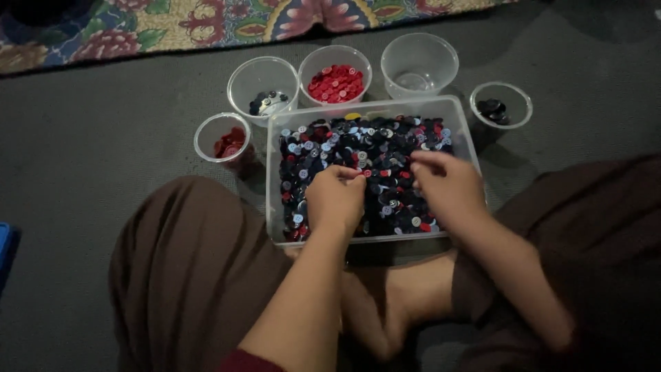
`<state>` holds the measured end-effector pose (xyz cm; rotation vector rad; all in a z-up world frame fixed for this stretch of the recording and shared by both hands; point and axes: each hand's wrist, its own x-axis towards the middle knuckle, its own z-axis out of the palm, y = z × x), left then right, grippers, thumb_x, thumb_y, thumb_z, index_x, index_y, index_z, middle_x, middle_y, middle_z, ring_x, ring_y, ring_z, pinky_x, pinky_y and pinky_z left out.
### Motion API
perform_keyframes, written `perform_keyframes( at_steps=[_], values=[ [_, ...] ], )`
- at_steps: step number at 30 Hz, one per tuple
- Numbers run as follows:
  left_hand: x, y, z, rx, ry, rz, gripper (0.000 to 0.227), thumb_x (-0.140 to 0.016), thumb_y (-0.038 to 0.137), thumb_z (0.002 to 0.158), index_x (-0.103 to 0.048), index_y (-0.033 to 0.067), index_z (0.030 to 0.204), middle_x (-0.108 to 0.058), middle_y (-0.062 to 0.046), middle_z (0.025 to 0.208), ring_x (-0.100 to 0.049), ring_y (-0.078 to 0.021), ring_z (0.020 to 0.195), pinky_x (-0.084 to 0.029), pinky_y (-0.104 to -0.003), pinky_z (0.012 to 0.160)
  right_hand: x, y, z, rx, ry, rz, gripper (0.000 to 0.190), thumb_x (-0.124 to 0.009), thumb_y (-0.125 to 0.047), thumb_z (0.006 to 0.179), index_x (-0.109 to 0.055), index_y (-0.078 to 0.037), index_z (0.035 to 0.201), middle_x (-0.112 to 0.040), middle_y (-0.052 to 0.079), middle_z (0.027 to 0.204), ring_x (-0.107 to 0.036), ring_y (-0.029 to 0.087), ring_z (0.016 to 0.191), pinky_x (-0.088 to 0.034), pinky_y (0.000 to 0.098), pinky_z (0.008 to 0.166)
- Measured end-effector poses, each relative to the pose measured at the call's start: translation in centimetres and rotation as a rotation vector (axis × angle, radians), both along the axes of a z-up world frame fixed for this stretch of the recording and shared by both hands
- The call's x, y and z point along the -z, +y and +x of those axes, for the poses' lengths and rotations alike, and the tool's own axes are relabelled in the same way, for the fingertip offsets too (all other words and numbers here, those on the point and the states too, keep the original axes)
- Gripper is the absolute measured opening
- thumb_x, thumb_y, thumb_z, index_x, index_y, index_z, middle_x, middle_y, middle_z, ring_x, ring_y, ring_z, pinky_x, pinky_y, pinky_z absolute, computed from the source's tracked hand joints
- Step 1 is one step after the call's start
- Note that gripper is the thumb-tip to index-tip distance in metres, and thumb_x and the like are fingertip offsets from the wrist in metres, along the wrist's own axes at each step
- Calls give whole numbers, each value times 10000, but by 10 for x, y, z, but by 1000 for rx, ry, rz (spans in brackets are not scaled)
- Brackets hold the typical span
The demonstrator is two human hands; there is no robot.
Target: Sorting various colored buttons from a large plastic tray into smaller individual cups based on their color.
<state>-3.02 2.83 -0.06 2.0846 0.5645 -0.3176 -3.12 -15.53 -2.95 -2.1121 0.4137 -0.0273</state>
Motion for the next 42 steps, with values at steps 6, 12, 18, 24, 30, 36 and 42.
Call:
perform_keyframes(
  at_steps=[6,12,18,24,30,36,42],
  values=[
    [5,0,62,80,-213,217,272,-599,289,875,-818,137,928,-790,-148,936,-732,-417,1055,-605,-530,896,-15,11,-11,-58,13,-66,270,-722,-175,886,-819,-261,1123,-787,35,851,-762,178,746,-581,308,675],
    [-2,15,138,-15,-314,147,302,-770,445,806,-795,296,1067,-789,2,1067,-715,-295,1139,-592,-452,949,-21,11,-14,-52,20,-68,261,-697,-165,874,-826,-245,1087,-790,29,849,-765,194,770,-570,318,693],
    [-64,7,93,179,-157,422,465,-639,403,948,-709,115,1306,-670,-144,1318,-489,-422,1347,-414,-537,1115,-32,22,-15,-80,51,-67,281,-691,-142,879,-822,-240,1108,-804,54,896,-772,225,811,-580,351,712],
    [-36,7,137,361,-69,653,635,-454,434,979,-485,69,1498,-400,-108,1605,-216,-467,1497,-147,-663,1192,-40,24,2,-158,29,-28,281,-669,-98,896,-825,-179,1115,-809,121,949,-768,342,854,-599,390,716],
    [-25,9,165,368,-97,757,626,-346,475,965,-566,106,1420,-536,-81,1497,-316,-406,1459,-205,-631,1175,-48,26,22,-162,50,-67,268,-682,-158,884,-834,-240,1089,-811,73,964,-757,324,907,-620,383,756],
    [-4,3,194,382,-22,766,650,-325,516,944,-571,164,1432,-502,-34,1512,-206,-375,1475,-108,-658,1175,-41,20,33,-169,22,50,291,-649,-70,885,-827,-162,1096,-813,107,948,-783,244,807,-617,326,656],
    [-7,3,190,339,50,673,654,-334,475,953,-569,112,1443,-486,-35,1519,-198,-397,1479,-119,-674,1183,-39,23,31,-180,8,80,278,-648,-34,895,-818,-114,1100,-809,120,948,-789,247,787,-613,316,623]
  ],
)
